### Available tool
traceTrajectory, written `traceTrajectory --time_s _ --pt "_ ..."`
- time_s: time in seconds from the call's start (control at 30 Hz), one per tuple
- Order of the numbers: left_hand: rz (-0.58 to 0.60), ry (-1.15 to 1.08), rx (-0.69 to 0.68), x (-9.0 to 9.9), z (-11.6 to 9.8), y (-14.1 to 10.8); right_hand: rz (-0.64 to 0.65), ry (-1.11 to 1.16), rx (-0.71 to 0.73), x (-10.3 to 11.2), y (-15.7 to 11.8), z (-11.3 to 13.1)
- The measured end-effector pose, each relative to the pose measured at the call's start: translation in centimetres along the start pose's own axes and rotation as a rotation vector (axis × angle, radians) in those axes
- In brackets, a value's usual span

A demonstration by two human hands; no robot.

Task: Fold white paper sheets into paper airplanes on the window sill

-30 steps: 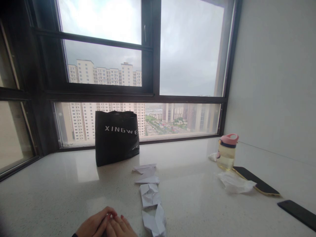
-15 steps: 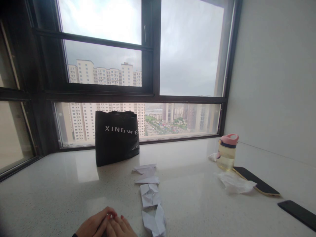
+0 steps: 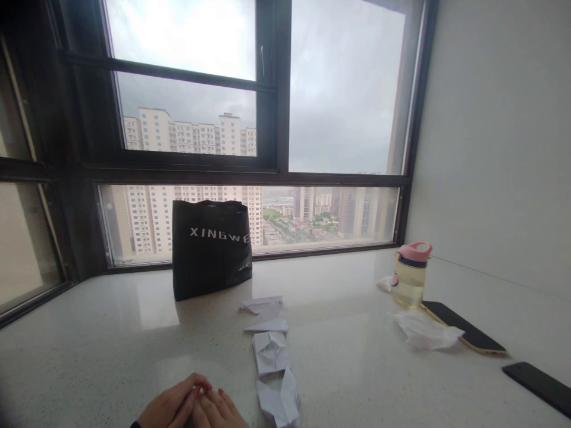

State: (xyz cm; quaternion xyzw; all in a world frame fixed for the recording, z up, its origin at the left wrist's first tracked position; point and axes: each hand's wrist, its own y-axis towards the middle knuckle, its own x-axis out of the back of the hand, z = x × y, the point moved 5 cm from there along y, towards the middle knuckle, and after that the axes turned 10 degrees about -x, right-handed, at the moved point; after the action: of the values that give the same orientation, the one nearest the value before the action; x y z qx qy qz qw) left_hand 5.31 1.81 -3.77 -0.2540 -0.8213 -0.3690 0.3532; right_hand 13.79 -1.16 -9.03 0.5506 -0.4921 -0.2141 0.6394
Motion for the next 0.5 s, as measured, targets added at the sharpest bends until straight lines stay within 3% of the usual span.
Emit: traceTrajectory --time_s 0.2,0.37,0.5 --pt "0.0 0.006 0.004 0.06 -0.03 0.0 0.114 -0.032 0.033 -0.68 -0.36 0.05" --pt "-0.001 0.005 0.022 0.0 0.06 0.0 0.082 -0.019 0.005 -0.56 -0.47 -0.09" --pt "-0.004 0.009 0.031 -0.1 0.29 -0.06 0.129 -0.023 0.023 -0.9 -0.65 -0.07"
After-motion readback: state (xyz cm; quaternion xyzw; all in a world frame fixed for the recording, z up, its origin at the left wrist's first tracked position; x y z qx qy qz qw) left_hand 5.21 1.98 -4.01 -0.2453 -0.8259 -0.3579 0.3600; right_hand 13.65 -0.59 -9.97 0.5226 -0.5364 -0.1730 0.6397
